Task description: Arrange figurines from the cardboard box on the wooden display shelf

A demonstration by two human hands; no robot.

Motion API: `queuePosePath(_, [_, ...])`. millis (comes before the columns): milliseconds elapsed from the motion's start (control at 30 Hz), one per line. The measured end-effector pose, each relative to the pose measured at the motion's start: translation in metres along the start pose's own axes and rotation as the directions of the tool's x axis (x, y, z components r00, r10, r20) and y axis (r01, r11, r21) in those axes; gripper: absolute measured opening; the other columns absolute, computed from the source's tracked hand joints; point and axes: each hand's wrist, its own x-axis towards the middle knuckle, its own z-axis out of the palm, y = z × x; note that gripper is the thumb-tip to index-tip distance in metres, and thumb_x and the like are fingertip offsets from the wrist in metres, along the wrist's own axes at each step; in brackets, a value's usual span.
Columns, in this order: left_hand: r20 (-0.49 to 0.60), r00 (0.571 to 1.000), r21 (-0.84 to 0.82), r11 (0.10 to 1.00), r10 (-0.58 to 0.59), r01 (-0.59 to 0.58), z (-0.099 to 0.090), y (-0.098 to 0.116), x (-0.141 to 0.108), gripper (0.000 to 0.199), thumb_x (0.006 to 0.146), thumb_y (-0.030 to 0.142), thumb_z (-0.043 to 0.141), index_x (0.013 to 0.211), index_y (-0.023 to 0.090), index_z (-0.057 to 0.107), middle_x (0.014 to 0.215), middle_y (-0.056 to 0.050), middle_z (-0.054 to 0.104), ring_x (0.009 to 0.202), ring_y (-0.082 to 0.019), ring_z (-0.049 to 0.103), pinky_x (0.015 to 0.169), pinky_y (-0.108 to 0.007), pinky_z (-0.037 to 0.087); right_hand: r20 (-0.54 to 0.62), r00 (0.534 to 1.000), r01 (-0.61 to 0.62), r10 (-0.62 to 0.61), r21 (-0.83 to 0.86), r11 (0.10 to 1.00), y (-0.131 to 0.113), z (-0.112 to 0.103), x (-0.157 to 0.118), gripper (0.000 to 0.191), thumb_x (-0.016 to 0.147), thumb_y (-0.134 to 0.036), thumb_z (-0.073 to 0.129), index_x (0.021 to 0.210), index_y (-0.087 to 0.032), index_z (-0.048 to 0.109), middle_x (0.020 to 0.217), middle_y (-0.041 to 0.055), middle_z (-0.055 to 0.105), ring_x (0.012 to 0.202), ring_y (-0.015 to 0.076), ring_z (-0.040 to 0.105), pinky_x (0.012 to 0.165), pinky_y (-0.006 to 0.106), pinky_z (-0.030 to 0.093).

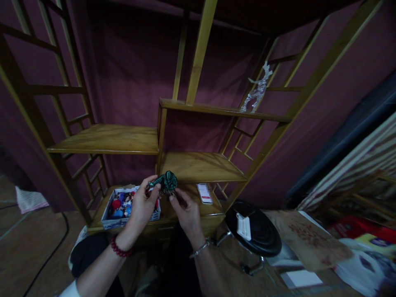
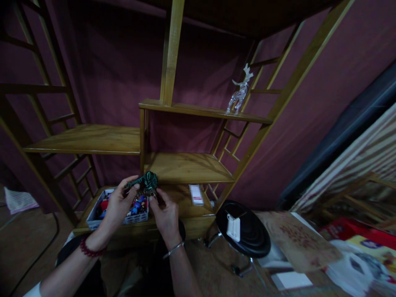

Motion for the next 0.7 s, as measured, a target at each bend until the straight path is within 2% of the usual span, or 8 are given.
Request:
queuePosePath(200, [0.123, 0.992, -0.102, 0.995, 0.018, -0.006, 0.004, 0.003, 0.002, 0.038, 0.075, 0.035, 0.052, 0.107, 0.015, 0.051, 0.096, -0.006, 0.063, 0.077, -0.013, 0.059, 0.07, -0.026, 0.049, -0.034, 0.999, 0.012, -0.013, -0.018, 1.0, -0.004, -0.005, 0.001, 0.027, 0.068, -0.031, 0.064, 0.093, -0.023, 0.067, 0.091, 0.0025, 0.068, 0.084, 0.0205, 0.061, 0.077, 0.032, 0.048])
queuePosePath(333, [0.176, 0.984, -0.119, 0.993, 0.014, 0.007, 0.006, 0.003, 0.002, 0.033, 0.077, 0.036, 0.049, 0.101, 0.014, 0.056, 0.096, -0.006, 0.064, 0.085, -0.015, 0.059, 0.077, -0.029, 0.047, -0.028, 0.999, 0.015, -0.016, -0.052, 0.999, -0.003, -0.009, 0.003, 0.025, 0.07, -0.032, 0.062, 0.092, -0.022, 0.067, 0.091, 0.0027, 0.068, 0.085, 0.0206, 0.061, 0.078, 0.032, 0.048])
queuePosePath(500, [0.222, 0.973, -0.051, 0.996, -0.063, 0.077, 0.007, 0.015, 0.002, 0.034, 0.076, 0.038, 0.05, 0.098, 0.014, 0.061, 0.09, -0.005, 0.065, 0.087, -0.018, 0.058, 0.077, -0.03, 0.047, -0.021, 1.0, 0.0, -0.002, -0.08, 0.997, 0.003, -0.014, 0.007, 0.029, 0.071, -0.036, 0.06, 0.094, -0.018, 0.066, 0.09, 0.0049, 0.068, 0.081, 0.0203, 0.062, 0.072, 0.031, 0.05])
queuePosePath(700, [0.303, 0.944, -0.129, 0.976, -0.133, 0.178, 0.008, 0.03, 0.001, 0.04, 0.074, 0.038, 0.054, 0.104, 0.014, 0.059, 0.097, -0.007, 0.064, 0.085, -0.018, 0.059, 0.077, -0.03, 0.048, -0.026, 0.999, -0.031, 0.03, -0.022, 0.999, 0.001, -0.017, 0.009, 0.031, 0.072, -0.038, 0.058, 0.094, -0.017, 0.066, 0.09, 0.0059, 0.068, 0.081, 0.0204, 0.063, 0.069, 0.03, 0.051])
